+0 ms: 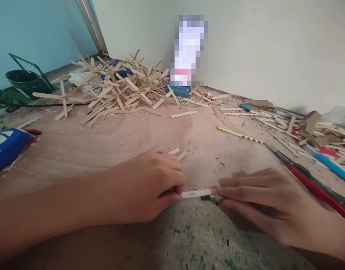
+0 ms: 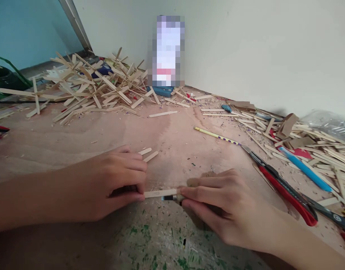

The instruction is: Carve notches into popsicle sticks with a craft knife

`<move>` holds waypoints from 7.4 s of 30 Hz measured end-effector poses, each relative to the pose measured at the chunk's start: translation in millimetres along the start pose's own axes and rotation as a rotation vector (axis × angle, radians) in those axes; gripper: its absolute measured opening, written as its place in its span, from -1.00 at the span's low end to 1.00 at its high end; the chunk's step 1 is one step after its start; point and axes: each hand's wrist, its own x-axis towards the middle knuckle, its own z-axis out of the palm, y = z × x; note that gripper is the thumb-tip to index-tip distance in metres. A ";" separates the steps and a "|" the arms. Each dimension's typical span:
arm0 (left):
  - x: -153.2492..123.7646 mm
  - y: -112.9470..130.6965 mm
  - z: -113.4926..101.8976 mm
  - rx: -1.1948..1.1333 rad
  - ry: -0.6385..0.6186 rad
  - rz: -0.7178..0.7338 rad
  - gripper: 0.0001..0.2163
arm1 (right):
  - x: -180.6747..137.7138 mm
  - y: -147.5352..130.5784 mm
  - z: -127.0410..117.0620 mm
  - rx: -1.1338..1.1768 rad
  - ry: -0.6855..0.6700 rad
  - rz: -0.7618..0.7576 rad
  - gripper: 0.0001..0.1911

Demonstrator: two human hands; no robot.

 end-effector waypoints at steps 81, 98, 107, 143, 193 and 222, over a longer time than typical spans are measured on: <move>-8.4 -4.9 5.5 0.495 0.075 0.338 -0.91 | -10.9 -17.9 13.1 -0.348 0.047 -0.063 -0.86; -7.8 -5.4 1.4 0.473 0.065 0.330 -0.83 | -13.7 -0.5 7.0 -0.327 0.034 -0.100 -0.80; -5.9 -3.6 4.3 0.479 0.103 0.335 -0.70 | -17.5 -10.6 1.3 -0.467 -0.056 -0.177 -0.72; -7.8 -3.1 5.4 0.502 0.098 0.309 -0.86 | -3.8 1.3 14.5 -0.093 0.070 -0.017 -0.82; -8.2 -4.5 3.7 0.496 0.090 0.305 -0.88 | 0.1 3.9 16.3 -0.107 0.075 -0.044 -0.88; -7.4 -4.6 3.6 0.525 0.095 0.317 -0.86 | 0.1 3.0 15.8 -0.099 0.068 -0.031 -0.87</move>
